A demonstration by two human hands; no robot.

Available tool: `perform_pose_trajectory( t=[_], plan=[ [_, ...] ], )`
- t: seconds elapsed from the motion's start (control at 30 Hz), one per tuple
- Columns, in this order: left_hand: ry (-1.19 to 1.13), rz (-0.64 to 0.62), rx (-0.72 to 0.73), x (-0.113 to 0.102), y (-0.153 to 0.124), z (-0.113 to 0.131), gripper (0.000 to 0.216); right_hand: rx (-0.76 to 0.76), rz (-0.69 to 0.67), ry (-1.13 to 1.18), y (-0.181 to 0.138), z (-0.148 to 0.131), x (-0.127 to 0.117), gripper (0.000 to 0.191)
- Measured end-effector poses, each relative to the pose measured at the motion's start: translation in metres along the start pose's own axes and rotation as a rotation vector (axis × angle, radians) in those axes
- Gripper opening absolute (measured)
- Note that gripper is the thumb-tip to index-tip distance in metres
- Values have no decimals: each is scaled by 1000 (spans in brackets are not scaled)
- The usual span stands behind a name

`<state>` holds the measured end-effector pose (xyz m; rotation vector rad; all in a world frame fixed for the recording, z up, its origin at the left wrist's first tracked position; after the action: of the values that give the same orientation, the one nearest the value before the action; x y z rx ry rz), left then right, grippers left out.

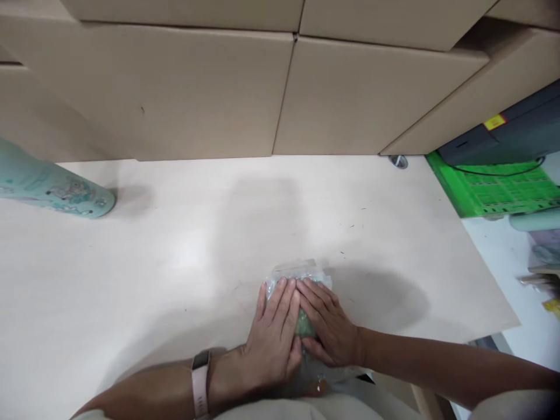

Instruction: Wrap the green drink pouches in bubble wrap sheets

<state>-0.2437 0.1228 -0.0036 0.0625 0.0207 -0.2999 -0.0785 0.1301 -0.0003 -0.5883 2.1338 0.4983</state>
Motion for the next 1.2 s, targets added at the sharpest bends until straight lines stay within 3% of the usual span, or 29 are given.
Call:
perform_pose_trajectory(
  t=[0.27, 0.4, 0.47, 0.53, 0.67, 0.77, 0.93, 1.1, 1.2],
  plan=[
    [411, -41, 362, 7, -3, 2, 84, 9, 106, -12, 7, -5, 2, 65],
    [519, -61, 440, 7, -2, 8, 72, -85, 187, -68, 7, -21, -5, 61],
    [531, -69, 451, 3, -5, 16, 66, -69, 239, -106, 0, -26, -9, 58],
    [520, -10, 465, -9, -13, 25, 64, 11, 384, -161, -15, -26, -15, 52],
    [393, 216, 417, -43, -38, 30, 51, 269, 701, -243, -60, -21, -18, 28],
    [249, 271, 272, -50, -50, 10, 39, 357, 683, -287, -76, -17, -6, 25],
    [83, 231, 208, -21, -51, -13, 48, 457, 601, -216, -64, -9, 5, 23],
    [24, 269, 183, -7, -51, 8, 61, 306, 657, 82, -48, -33, -26, 21],
    [14, 238, 150, -6, -47, 19, 53, 158, 711, -9, -41, -65, -61, 15]
  ],
)
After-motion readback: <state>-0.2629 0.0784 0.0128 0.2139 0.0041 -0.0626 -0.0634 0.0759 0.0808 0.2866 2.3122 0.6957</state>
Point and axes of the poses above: each hand's wrist, its own y-axis towards the middle knuckle, its own x-axis out of the palm, z = x × y, the point moved 5 cm from there along y, towards the middle knuckle, and after that the axes turned 9 degrees about -y, right-handed, at the moved point
